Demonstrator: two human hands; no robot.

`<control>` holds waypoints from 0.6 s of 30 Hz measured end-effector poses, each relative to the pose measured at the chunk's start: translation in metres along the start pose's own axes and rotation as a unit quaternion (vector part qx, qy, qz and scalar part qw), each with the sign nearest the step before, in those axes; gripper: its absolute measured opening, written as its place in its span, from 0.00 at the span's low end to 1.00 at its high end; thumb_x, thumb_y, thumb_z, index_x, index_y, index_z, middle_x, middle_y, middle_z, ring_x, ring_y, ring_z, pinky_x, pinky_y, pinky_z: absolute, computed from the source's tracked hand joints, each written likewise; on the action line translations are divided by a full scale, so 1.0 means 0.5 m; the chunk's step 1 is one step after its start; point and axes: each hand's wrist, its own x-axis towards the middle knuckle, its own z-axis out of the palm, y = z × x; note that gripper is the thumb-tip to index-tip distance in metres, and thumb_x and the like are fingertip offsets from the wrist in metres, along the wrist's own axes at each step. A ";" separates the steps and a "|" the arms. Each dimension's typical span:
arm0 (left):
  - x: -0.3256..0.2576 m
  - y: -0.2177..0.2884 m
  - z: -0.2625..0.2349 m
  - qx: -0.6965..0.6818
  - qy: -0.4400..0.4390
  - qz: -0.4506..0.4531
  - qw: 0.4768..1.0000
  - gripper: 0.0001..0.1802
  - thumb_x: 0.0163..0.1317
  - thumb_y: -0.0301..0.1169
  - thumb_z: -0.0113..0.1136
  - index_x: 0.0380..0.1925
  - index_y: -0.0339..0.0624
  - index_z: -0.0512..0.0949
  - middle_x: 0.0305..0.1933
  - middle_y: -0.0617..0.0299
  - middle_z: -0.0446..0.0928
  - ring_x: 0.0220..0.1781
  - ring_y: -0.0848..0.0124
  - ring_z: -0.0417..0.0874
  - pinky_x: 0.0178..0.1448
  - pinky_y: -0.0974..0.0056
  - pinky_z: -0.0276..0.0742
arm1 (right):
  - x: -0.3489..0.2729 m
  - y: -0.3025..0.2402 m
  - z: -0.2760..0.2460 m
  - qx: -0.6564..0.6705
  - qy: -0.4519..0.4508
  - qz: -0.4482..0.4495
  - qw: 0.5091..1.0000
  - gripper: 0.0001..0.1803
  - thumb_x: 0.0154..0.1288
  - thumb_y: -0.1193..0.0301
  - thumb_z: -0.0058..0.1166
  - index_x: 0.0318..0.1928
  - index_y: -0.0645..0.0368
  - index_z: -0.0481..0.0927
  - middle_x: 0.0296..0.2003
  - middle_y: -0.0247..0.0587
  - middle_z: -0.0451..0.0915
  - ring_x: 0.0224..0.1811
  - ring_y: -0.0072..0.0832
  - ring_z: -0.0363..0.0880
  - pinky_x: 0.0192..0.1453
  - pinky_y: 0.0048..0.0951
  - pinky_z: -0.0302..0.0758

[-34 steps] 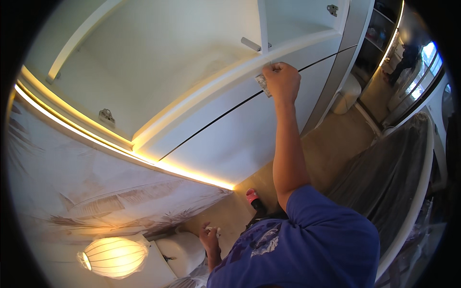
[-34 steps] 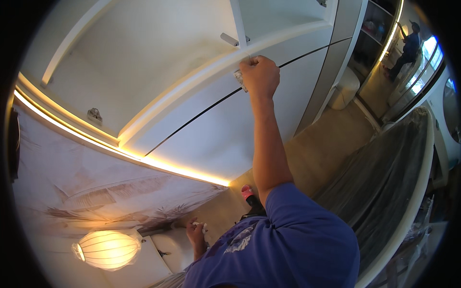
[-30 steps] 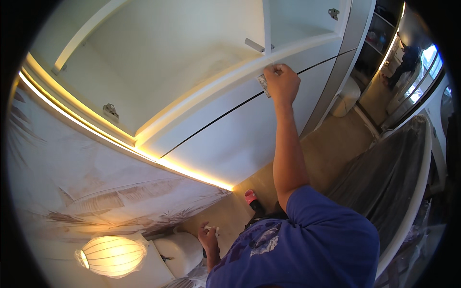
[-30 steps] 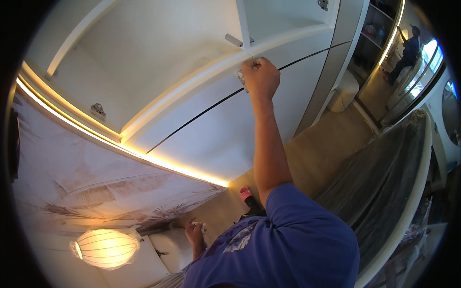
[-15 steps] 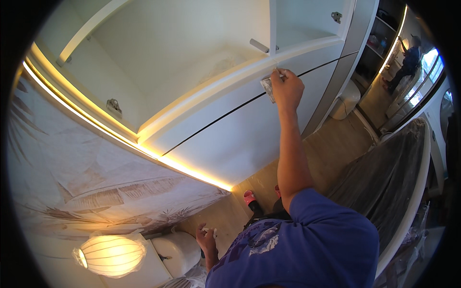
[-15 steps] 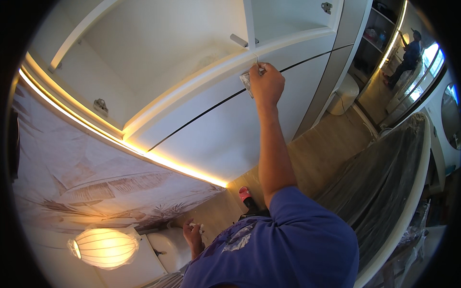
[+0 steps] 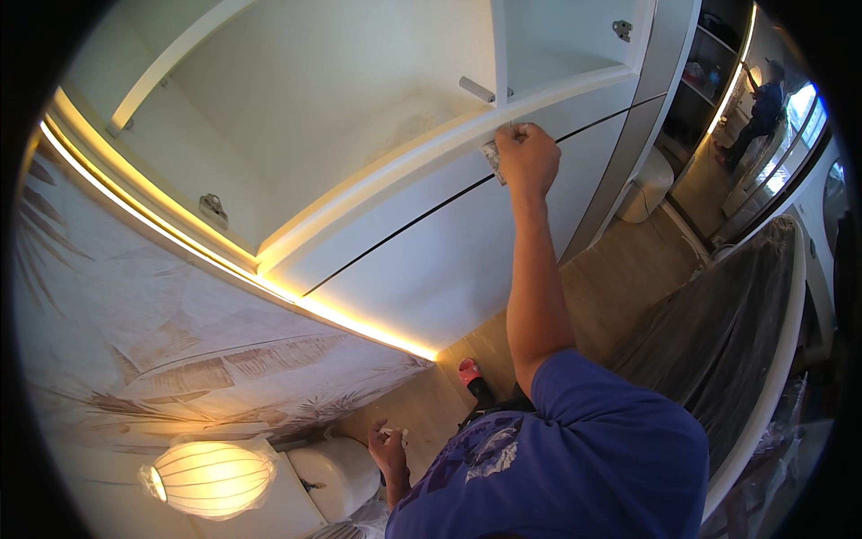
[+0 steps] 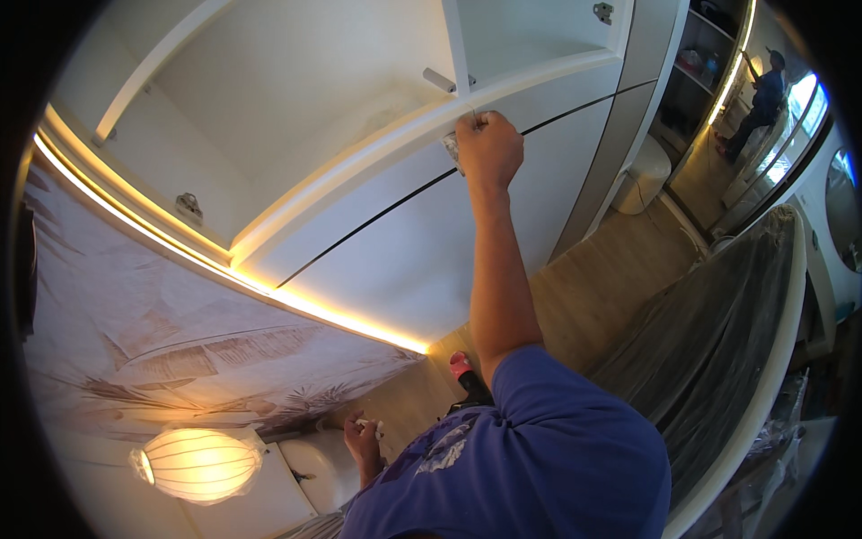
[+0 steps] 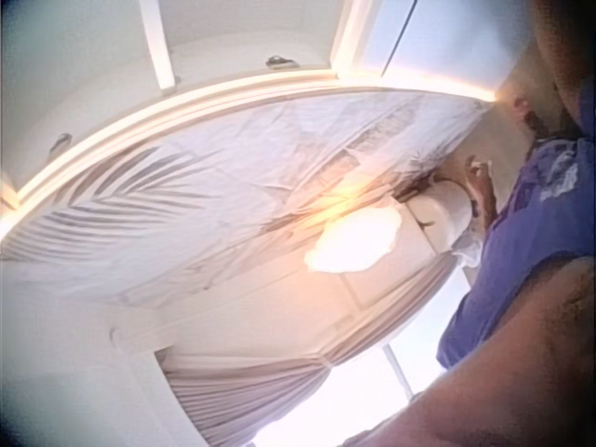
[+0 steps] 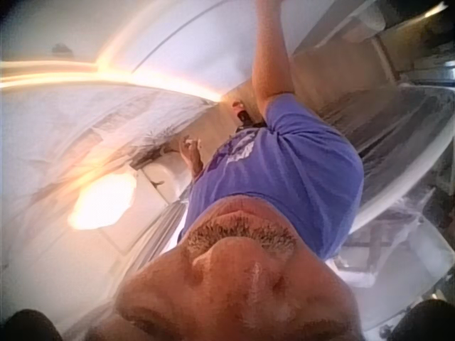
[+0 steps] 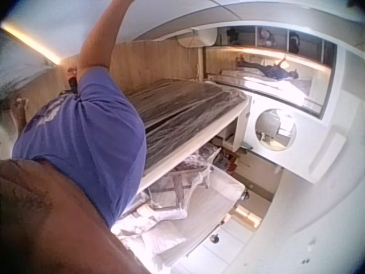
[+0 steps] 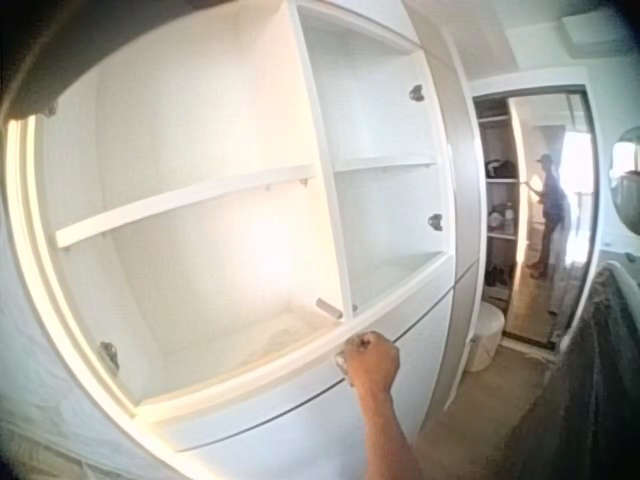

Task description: The person wipes the edges of a white cabinet with a small cloth, peels a strip of tape from a shelf, and applies a substance to the gap between the cabinet and the wall using a small tool.

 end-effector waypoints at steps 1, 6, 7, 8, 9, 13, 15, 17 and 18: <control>-0.001 0.004 0.002 0.002 0.001 0.001 1.000 0.23 0.58 0.22 0.65 0.56 0.36 0.79 0.31 0.62 0.77 0.30 0.73 0.79 0.34 0.65 0.74 | 0.001 0.007 0.003 0.009 0.003 -0.003 1.000 0.13 0.62 0.64 0.64 0.37 0.61 0.89 0.31 0.46 0.90 0.33 0.42 0.90 0.43 0.40 0.85; 0.010 -0.031 -0.012 0.035 0.012 0.024 0.999 0.23 0.58 0.23 0.65 0.56 0.36 0.79 0.32 0.61 0.77 0.29 0.73 0.78 0.34 0.64 0.74 | -0.012 0.026 0.017 0.092 0.008 0.011 0.996 0.12 0.61 0.66 0.65 0.37 0.63 0.88 0.29 0.44 0.88 0.28 0.38 0.87 0.40 0.38 0.83; 0.004 -0.017 -0.008 0.031 0.007 0.014 0.999 0.23 0.58 0.23 0.65 0.56 0.36 0.79 0.32 0.61 0.76 0.29 0.73 0.78 0.34 0.64 0.74 | -0.017 0.031 0.014 0.096 0.012 0.006 0.995 0.12 0.61 0.66 0.65 0.37 0.63 0.88 0.28 0.44 0.88 0.28 0.37 0.87 0.40 0.37 0.83; -0.002 -0.009 -0.008 0.032 0.009 0.011 0.999 0.23 0.58 0.23 0.65 0.56 0.36 0.79 0.32 0.61 0.77 0.29 0.73 0.78 0.34 0.64 0.74 | -0.024 0.035 0.012 0.103 0.015 0.007 0.995 0.12 0.62 0.66 0.65 0.38 0.64 0.88 0.28 0.43 0.88 0.27 0.34 0.85 0.39 0.35 0.82; -0.006 -0.003 -0.009 0.033 0.010 0.007 0.999 0.23 0.58 0.23 0.65 0.55 0.36 0.79 0.32 0.61 0.77 0.29 0.73 0.78 0.34 0.64 0.74 | -0.030 0.039 0.009 0.110 0.018 0.007 0.994 0.13 0.63 0.65 0.64 0.40 0.64 0.89 0.27 0.42 0.87 0.26 0.30 0.84 0.37 0.33 0.80; -0.002 -0.018 -0.019 0.029 0.007 0.000 1.000 0.23 0.57 0.23 0.65 0.55 0.36 0.79 0.33 0.61 0.78 0.29 0.73 0.79 0.34 0.65 0.74 | -0.031 0.045 0.002 0.083 0.001 -0.009 0.997 0.14 0.66 0.65 0.63 0.43 0.65 0.89 0.25 0.43 0.87 0.25 0.28 0.83 0.36 0.32 0.79; -0.005 -0.010 -0.016 0.038 0.008 0.009 0.999 0.22 0.58 0.23 0.65 0.55 0.35 0.79 0.31 0.63 0.77 0.29 0.75 0.78 0.33 0.66 0.76 | -0.030 0.035 0.000 0.077 -0.004 0.002 0.997 0.14 0.65 0.64 0.65 0.41 0.63 0.90 0.27 0.46 0.88 0.28 0.35 0.86 0.38 0.36 0.82; -0.005 -0.003 -0.013 0.040 0.007 0.013 0.999 0.22 0.59 0.24 0.66 0.55 0.34 0.78 0.31 0.63 0.76 0.28 0.75 0.78 0.33 0.66 0.76 | -0.025 0.034 0.003 0.067 0.003 -0.001 0.998 0.15 0.64 0.63 0.65 0.40 0.63 0.90 0.29 0.47 0.88 0.29 0.39 0.88 0.40 0.38 0.84; -0.005 0.000 -0.011 0.039 0.006 0.014 0.999 0.22 0.59 0.23 0.66 0.55 0.34 0.78 0.31 0.63 0.76 0.28 0.75 0.78 0.33 0.66 0.76 | -0.019 0.039 0.006 0.059 0.012 -0.010 0.998 0.15 0.64 0.63 0.65 0.41 0.63 0.90 0.29 0.47 0.88 0.30 0.39 0.88 0.40 0.39 0.84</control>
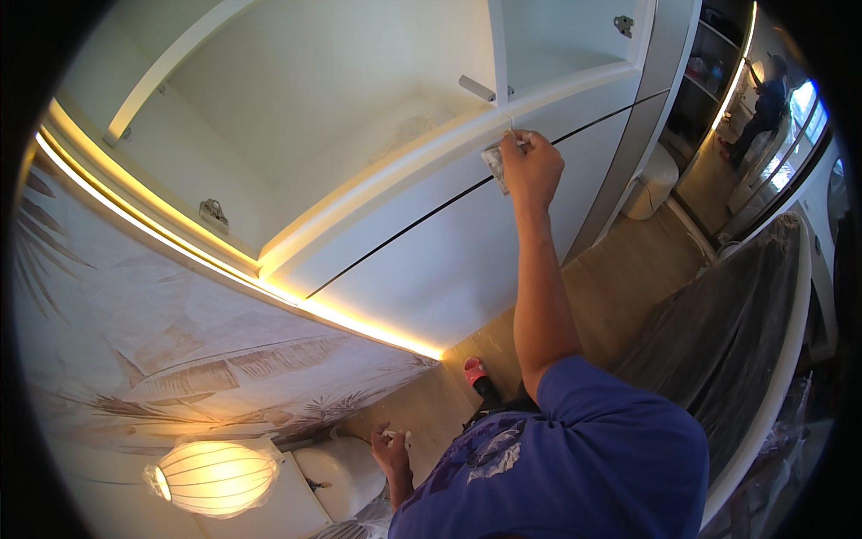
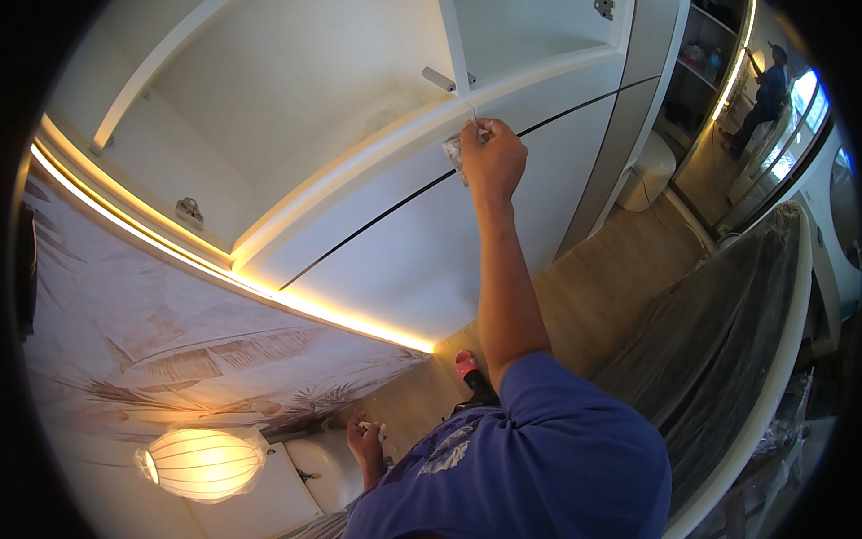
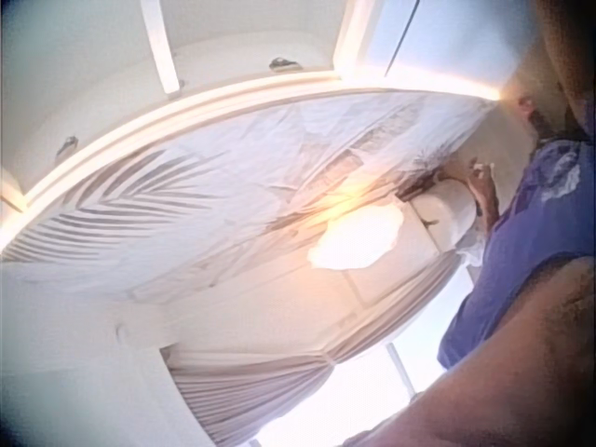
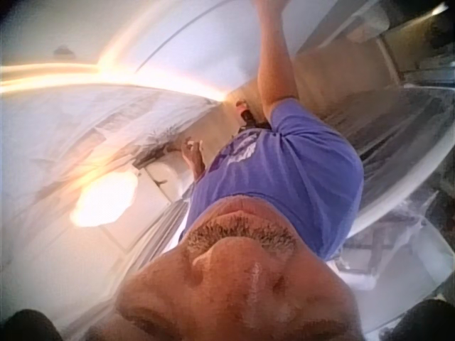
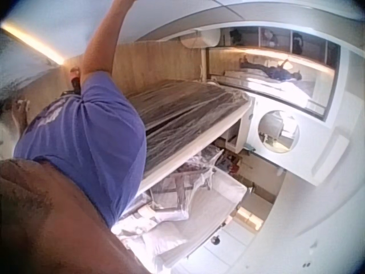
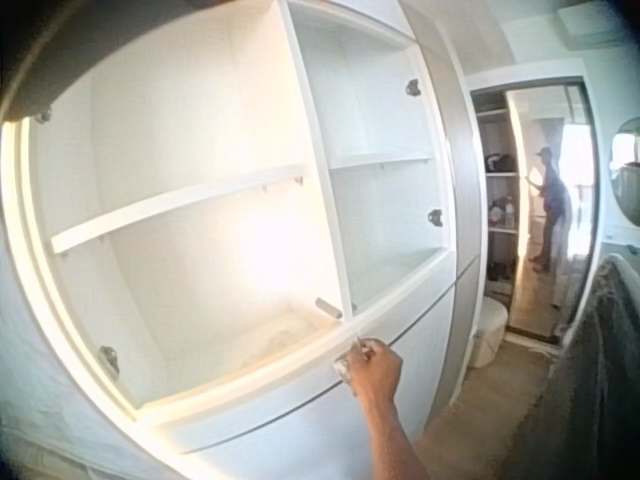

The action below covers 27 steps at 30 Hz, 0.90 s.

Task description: The person wipes the edges of a white cabinet with a small cloth, peels a strip of tape from a shelf, and applies a substance to the gap between the cabinet and the wall using a small tool.

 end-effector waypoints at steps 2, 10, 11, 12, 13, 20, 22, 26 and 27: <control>0.002 -0.002 0.001 -0.003 0.000 -0.002 1.000 0.23 0.58 0.23 0.66 0.55 0.35 0.79 0.32 0.62 0.77 0.29 0.75 0.78 0.33 0.66 0.76 | 0.007 -0.002 0.003 -0.011 0.009 -0.011 1.000 0.15 0.64 0.63 0.64 0.41 0.63 0.90 0.30 0.48 0.88 0.31 0.40 0.89 0.41 0.39 0.84; 0.008 -0.022 0.003 -0.007 0.001 -0.006 1.000 0.24 0.57 0.24 0.68 0.56 0.38 0.80 0.35 0.60 0.78 0.30 0.73 0.79 0.34 0.64 0.75 | 0.013 -0.004 0.013 0.033 0.004 0.006 0.999 0.13 0.61 0.65 0.65 0.38 0.63 0.88 0.30 0.45 0.89 0.31 0.38 0.88 0.41 0.38 0.84; 0.009 -0.021 0.002 -0.007 0.001 -0.005 1.000 0.23 0.57 0.24 0.68 0.55 0.37 0.79 0.34 0.60 0.78 0.30 0.73 0.79 0.34 0.65 0.75 | 0.011 -0.003 0.014 0.052 0.004 0.002 0.999 0.12 0.60 0.66 0.65 0.37 0.63 0.88 0.29 0.44 0.88 0.30 0.36 0.87 0.41 0.37 0.83; 0.009 -0.020 0.001 -0.008 0.002 -0.004 1.000 0.23 0.57 0.24 0.67 0.55 0.37 0.79 0.34 0.61 0.78 0.30 0.73 0.79 0.34 0.65 0.75 | 0.007 -0.002 0.014 0.072 0.004 -0.001 0.997 0.12 0.60 0.67 0.65 0.37 0.64 0.87 0.29 0.43 0.88 0.29 0.34 0.87 0.40 0.36 0.83; 0.009 -0.019 0.001 -0.009 0.003 -0.003 1.000 0.23 0.57 0.24 0.67 0.55 0.37 0.79 0.33 0.61 0.78 0.30 0.73 0.79 0.34 0.65 0.75 | 0.002 -0.001 0.013 0.092 0.005 -0.005 0.996 0.11 0.60 0.67 0.65 0.37 0.64 0.87 0.28 0.42 0.87 0.27 0.32 0.86 0.39 0.35 0.82; 0.003 0.002 0.006 -0.004 -0.006 0.003 1.000 0.23 0.59 0.25 0.66 0.56 0.34 0.79 0.32 0.65 0.75 0.30 0.76 0.77 0.33 0.67 0.76 | -0.029 0.028 0.012 0.118 0.018 -0.058 0.991 0.08 0.59 0.72 0.66 0.37 0.62 0.86 0.23 0.37 0.85 0.23 0.24 0.80 0.33 0.29 0.78; -0.003 0.022 0.011 0.011 -0.009 0.003 1.000 0.22 0.59 0.25 0.66 0.56 0.34 0.79 0.32 0.65 0.75 0.30 0.76 0.77 0.34 0.67 0.76 | -0.033 0.030 0.006 0.110 -0.002 -0.051 0.993 0.07 0.59 0.72 0.66 0.38 0.62 0.87 0.23 0.36 0.85 0.23 0.23 0.79 0.33 0.29 0.78; 0.009 -0.007 0.006 -0.004 0.009 0.005 1.000 0.23 0.57 0.24 0.66 0.55 0.36 0.79 0.31 0.63 0.77 0.29 0.75 0.77 0.34 0.66 0.72 | -0.049 0.017 0.001 0.129 0.001 -0.067 0.989 0.07 0.60 0.73 0.66 0.38 0.62 0.87 0.22 0.36 0.84 0.22 0.21 0.78 0.33 0.28 0.77; 0.010 -0.005 0.008 -0.010 0.007 0.002 1.000 0.23 0.57 0.24 0.66 0.55 0.36 0.79 0.31 0.63 0.77 0.29 0.75 0.77 0.35 0.66 0.72 | -0.050 0.026 0.000 0.133 0.006 -0.079 0.988 0.08 0.61 0.73 0.66 0.39 0.62 0.87 0.21 0.36 0.83 0.21 0.21 0.77 0.32 0.27 0.76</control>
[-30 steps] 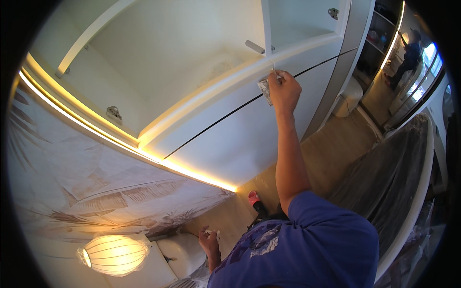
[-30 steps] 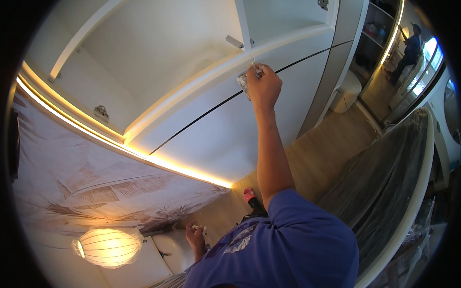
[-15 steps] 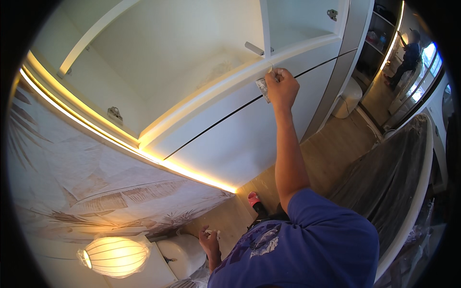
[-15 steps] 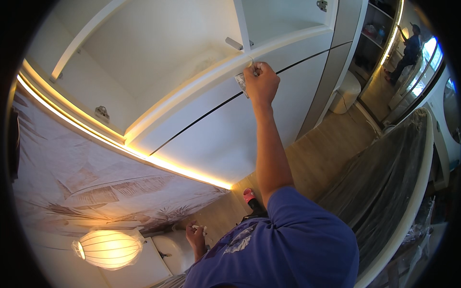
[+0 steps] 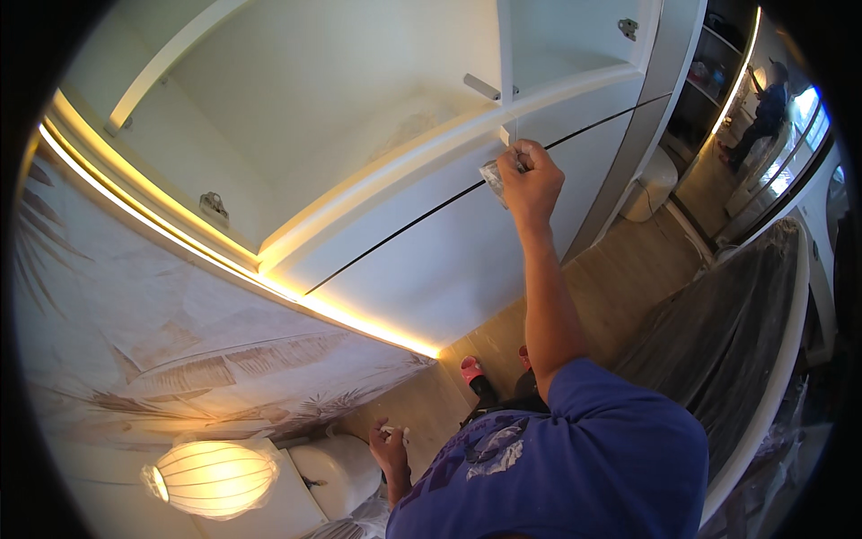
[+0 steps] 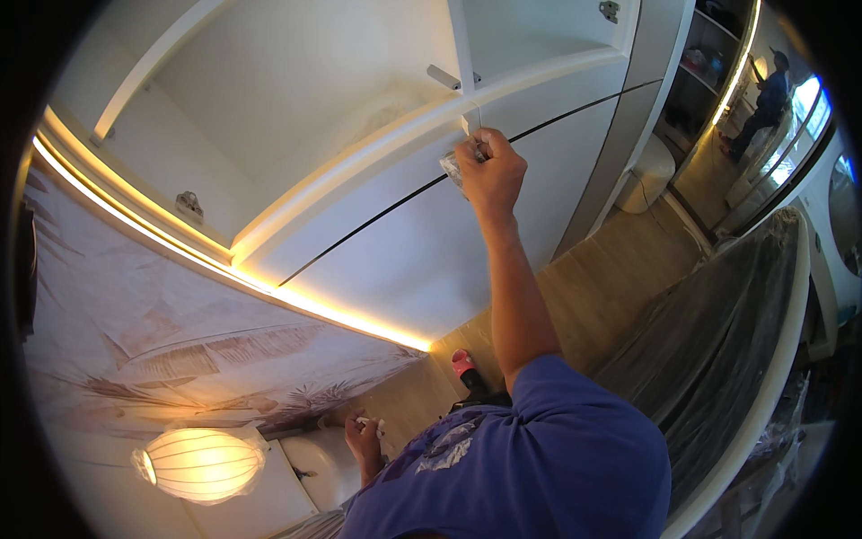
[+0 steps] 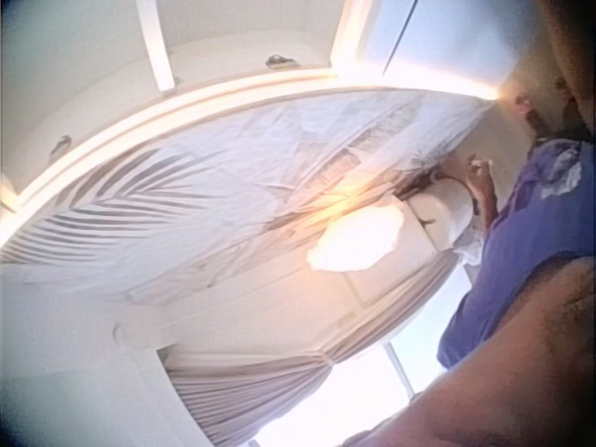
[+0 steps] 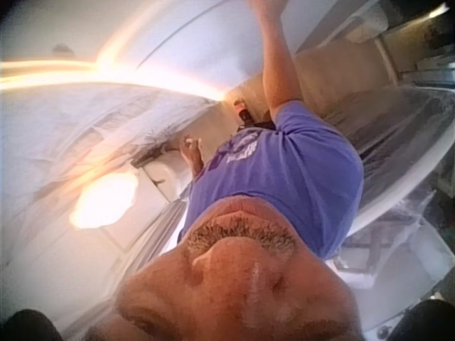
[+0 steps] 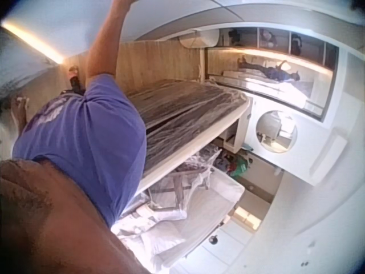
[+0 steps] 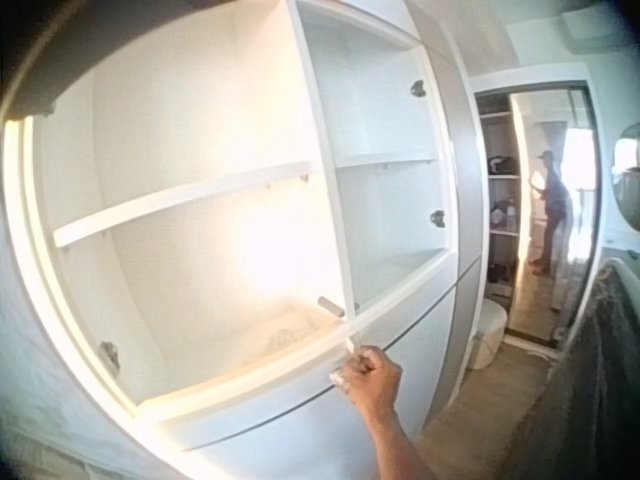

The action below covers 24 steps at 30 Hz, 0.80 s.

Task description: The person wipes the edges of a white cabinet with a small cloth, peels a strip of tape from a shelf, and applies a substance to the gap between the cabinet and the wall using a small tool.

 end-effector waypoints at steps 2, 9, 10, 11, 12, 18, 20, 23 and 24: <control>0.000 -0.003 0.000 -0.010 -0.003 -0.004 1.000 0.23 0.57 0.24 0.66 0.55 0.36 0.79 0.31 0.64 0.77 0.29 0.75 0.76 0.35 0.66 0.72 | -0.003 0.005 -0.011 0.004 -0.002 -0.003 1.000 0.09 0.62 0.72 0.67 0.41 0.62 0.86 0.19 0.35 0.81 0.20 0.20 0.75 0.30 0.27 0.74; 0.005 -0.017 -0.002 -0.020 -0.022 -0.006 1.000 0.22 0.59 0.23 0.65 0.54 0.36 0.79 0.29 0.64 0.76 0.29 0.76 0.77 0.35 0.66 0.73 | 0.023 -0.042 -0.034 -0.040 -0.078 0.044 0.995 0.19 0.67 0.63 0.72 0.49 0.64 0.86 0.16 0.32 0.77 0.18 0.17 0.70 0.27 0.26 0.67; 0.004 -0.015 0.001 -0.028 -0.021 -0.008 0.999 0.21 0.59 0.23 0.65 0.54 0.36 0.79 0.29 0.64 0.77 0.29 0.76 0.77 0.35 0.66 0.73 | 0.028 -0.044 -0.033 -0.052 -0.086 0.047 0.994 0.20 0.67 0.62 0.72 0.49 0.65 0.87 0.16 0.31 0.77 0.18 0.17 0.69 0.27 0.26 0.67; 0.004 -0.012 0.003 -0.025 -0.019 -0.007 0.999 0.21 0.59 0.23 0.65 0.54 0.35 0.79 0.29 0.64 0.77 0.29 0.76 0.77 0.35 0.66 0.73 | 0.031 -0.047 -0.029 -0.050 -0.091 0.055 0.993 0.19 0.67 0.62 0.72 0.49 0.65 0.87 0.16 0.31 0.77 0.18 0.17 0.69 0.27 0.26 0.67; 0.004 -0.008 0.005 -0.021 -0.017 -0.007 1.000 0.21 0.59 0.23 0.65 0.54 0.35 0.79 0.29 0.64 0.77 0.29 0.76 0.77 0.35 0.66 0.73 | 0.033 -0.049 -0.024 -0.048 -0.096 0.062 0.992 0.19 0.67 0.63 0.71 0.49 0.65 0.87 0.16 0.31 0.76 0.17 0.17 0.68 0.27 0.26 0.67; 0.007 -0.013 0.021 -0.022 -0.022 0.006 1.000 0.20 0.60 0.23 0.65 0.54 0.36 0.80 0.30 0.64 0.77 0.30 0.76 0.77 0.34 0.66 0.73 | 0.031 -0.008 -0.005 -0.032 -0.055 0.027 0.998 0.13 0.68 0.67 0.67 0.45 0.65 0.89 0.16 0.31 0.75 0.18 0.16 0.66 0.26 0.26 0.66; 0.005 -0.005 0.031 -0.030 -0.028 0.001 0.999 0.20 0.61 0.24 0.65 0.54 0.36 0.80 0.31 0.64 0.77 0.31 0.76 0.78 0.34 0.67 0.73 | 0.013 -0.009 -0.012 -0.024 -0.059 0.019 0.998 0.11 0.68 0.69 0.67 0.44 0.65 0.89 0.16 0.31 0.75 0.18 0.15 0.67 0.26 0.25 0.66; 0.003 0.024 0.048 -0.060 -0.044 -0.019 0.997 0.18 0.64 0.26 0.65 0.55 0.36 0.80 0.32 0.64 0.78 0.31 0.77 0.78 0.35 0.67 0.74 | -0.040 -0.029 -0.030 0.016 -0.080 0.002 0.997 0.09 0.69 0.71 0.66 0.43 0.65 0.89 0.15 0.31 0.75 0.18 0.14 0.68 0.25 0.24 0.66; 0.006 0.026 0.050 -0.069 -0.049 -0.023 0.996 0.18 0.66 0.27 0.65 0.55 0.36 0.80 0.33 0.64 0.78 0.32 0.77 0.78 0.36 0.68 0.75 | -0.065 -0.046 -0.038 0.029 -0.092 -0.003 0.995 0.08 0.69 0.72 0.66 0.43 0.65 0.88 0.15 0.31 0.76 0.18 0.13 0.68 0.25 0.24 0.66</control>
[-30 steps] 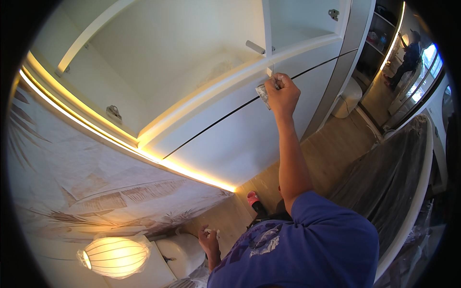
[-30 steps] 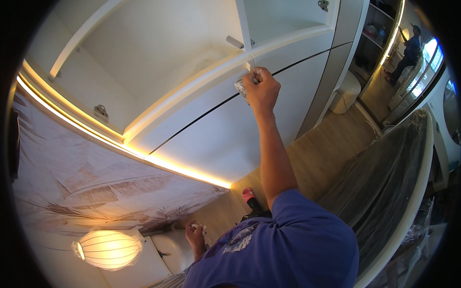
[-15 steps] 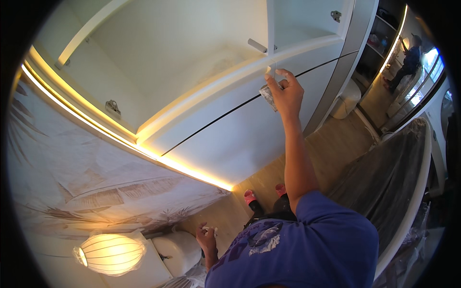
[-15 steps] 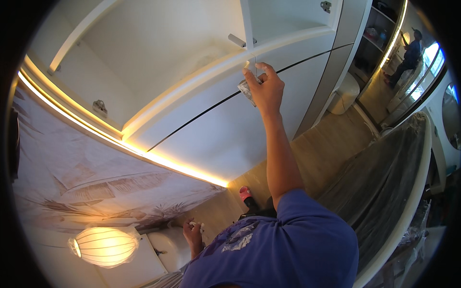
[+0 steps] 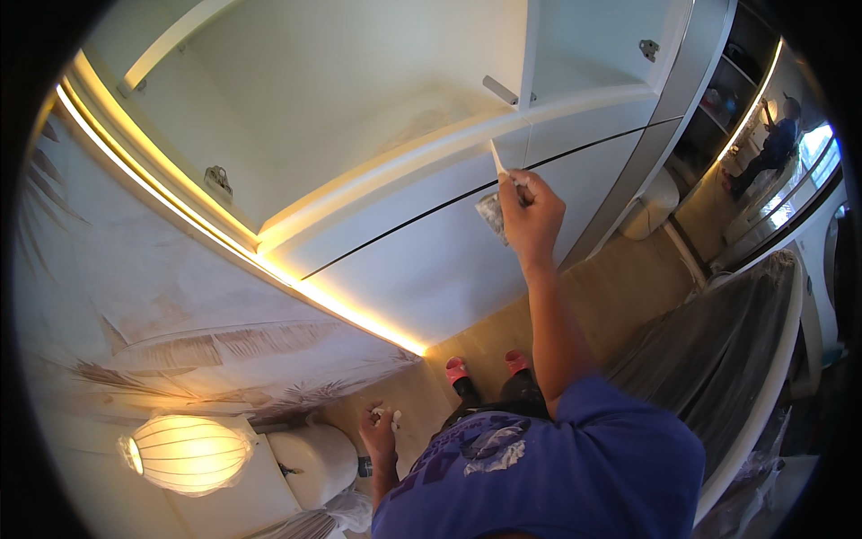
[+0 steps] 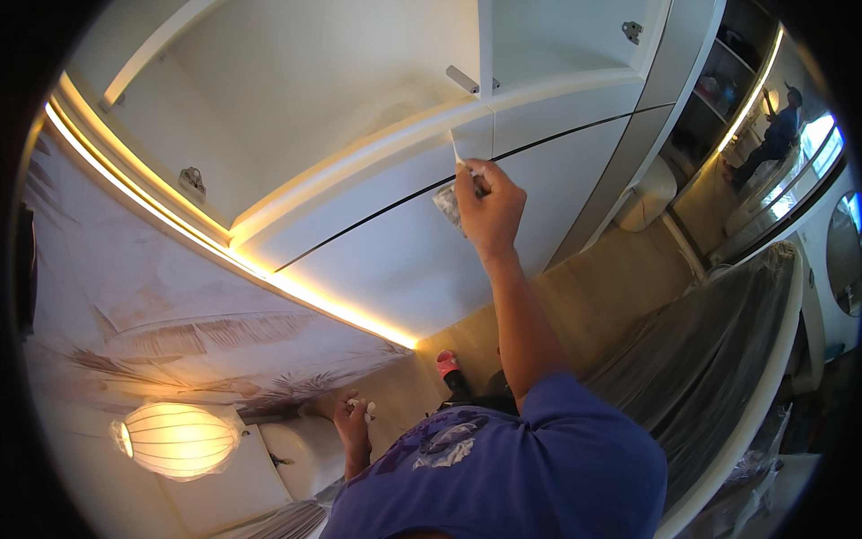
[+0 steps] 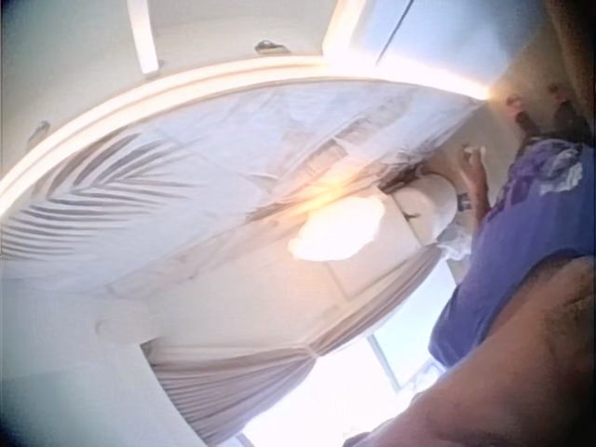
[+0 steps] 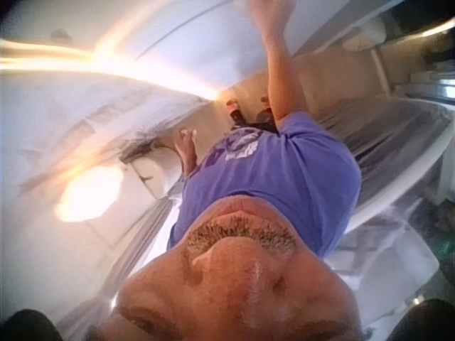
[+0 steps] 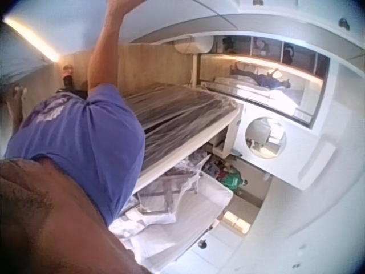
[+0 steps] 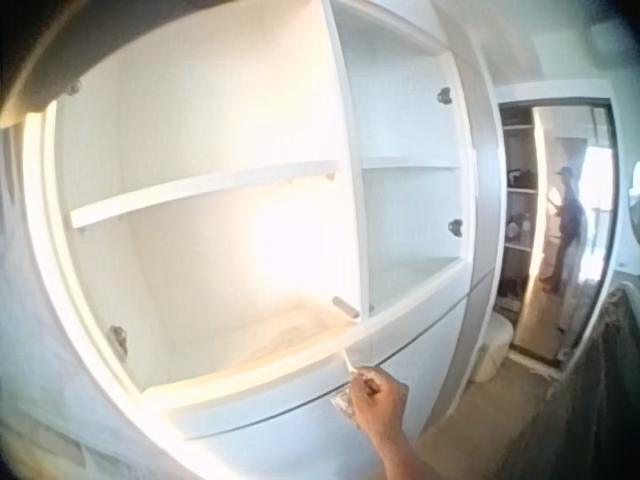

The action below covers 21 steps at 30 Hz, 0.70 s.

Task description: The person wipes the edges of a white cabinet with a small cloth, peels a strip of tape from a shelf, and applies a substance to the gap between the cabinet and the wall using a small tool.

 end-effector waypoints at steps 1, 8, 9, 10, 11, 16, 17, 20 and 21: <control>0.005 0.004 0.004 -0.010 -0.005 -0.004 1.000 0.17 0.67 0.28 0.65 0.55 0.36 0.80 0.33 0.64 0.78 0.32 0.77 0.78 0.36 0.68 0.76 | -0.023 -0.015 -0.005 0.013 -0.012 -0.006 1.000 0.07 0.69 0.73 0.66 0.42 0.64 0.88 0.15 0.32 0.76 0.18 0.13 0.69 0.25 0.23 0.66; 0.046 0.124 0.043 -0.096 -0.032 0.044 0.994 0.19 0.81 0.42 0.55 0.52 0.35 0.80 0.34 0.64 0.77 0.33 0.76 0.79 0.36 0.66 0.78 | -0.186 -0.114 -0.032 0.047 -0.185 -0.093 0.977 0.05 0.65 0.77 0.68 0.41 0.62 0.87 0.24 0.37 0.85 0.20 0.20 0.76 0.26 0.27 0.71; 0.054 0.156 0.055 -0.111 -0.039 0.062 0.991 0.20 0.82 0.44 0.53 0.51 0.36 0.80 0.34 0.64 0.77 0.34 0.76 0.79 0.38 0.66 0.78 | -0.212 -0.122 -0.034 0.058 -0.213 -0.128 0.967 0.05 0.64 0.78 0.68 0.41 0.62 0.87 0.25 0.38 0.85 0.21 0.23 0.78 0.26 0.28 0.71; 0.059 0.186 0.058 -0.129 -0.057 0.087 0.986 0.23 0.82 0.47 0.51 0.52 0.36 0.80 0.35 0.63 0.77 0.34 0.76 0.78 0.39 0.67 0.78 | -0.236 -0.133 -0.036 0.070 -0.239 -0.166 0.954 0.06 0.63 0.79 0.67 0.40 0.61 0.87 0.26 0.38 0.85 0.21 0.27 0.79 0.26 0.30 0.72; 0.066 0.216 0.062 -0.148 -0.079 0.113 0.979 0.25 0.83 0.49 0.49 0.53 0.37 0.80 0.35 0.63 0.77 0.35 0.76 0.78 0.40 0.67 0.78 | -0.264 -0.141 -0.041 0.083 -0.287 -0.171 0.939 0.07 0.61 0.80 0.67 0.41 0.60 0.87 0.26 0.38 0.85 0.23 0.31 0.80 0.27 0.32 0.73; 0.081 0.354 0.060 -0.236 -0.177 0.175 0.939 0.26 0.82 0.51 0.49 0.58 0.38 0.78 0.36 0.65 0.79 0.40 0.78 0.78 0.44 0.70 0.74 | -0.352 -0.200 -0.036 0.174 -0.447 -0.189 0.857 0.11 0.59 0.80 0.68 0.43 0.60 0.87 0.28 0.39 0.86 0.23 0.33 0.81 0.29 0.33 0.77; 0.078 0.381 0.052 -0.227 -0.191 0.186 0.937 0.27 0.81 0.51 0.52 0.59 0.38 0.78 0.37 0.65 0.79 0.40 0.78 0.78 0.44 0.70 0.74 | -0.365 -0.208 -0.034 0.189 -0.471 -0.207 0.836 0.11 0.60 0.79 0.68 0.44 0.59 0.87 0.28 0.38 0.86 0.23 0.32 0.81 0.29 0.33 0.77; 0.063 0.446 0.031 -0.166 -0.214 0.203 0.941 0.28 0.77 0.50 0.59 0.60 0.37 0.77 0.39 0.63 0.80 0.42 0.77 0.79 0.44 0.71 0.73 | -0.407 -0.213 -0.030 0.224 -0.542 -0.253 0.770 0.12 0.61 0.77 0.69 0.46 0.58 0.86 0.27 0.35 0.86 0.23 0.31 0.81 0.30 0.32 0.77; 0.056 0.461 0.026 -0.126 -0.208 0.200 0.949 0.28 0.75 0.49 0.62 0.61 0.37 0.77 0.39 0.62 0.80 0.42 0.77 0.79 0.44 0.71 0.73 | -0.421 -0.212 -0.028 0.229 -0.569 -0.267 0.744 0.12 0.62 0.76 0.69 0.47 0.57 0.86 0.27 0.34 0.85 0.23 0.30 0.81 0.30 0.31 0.76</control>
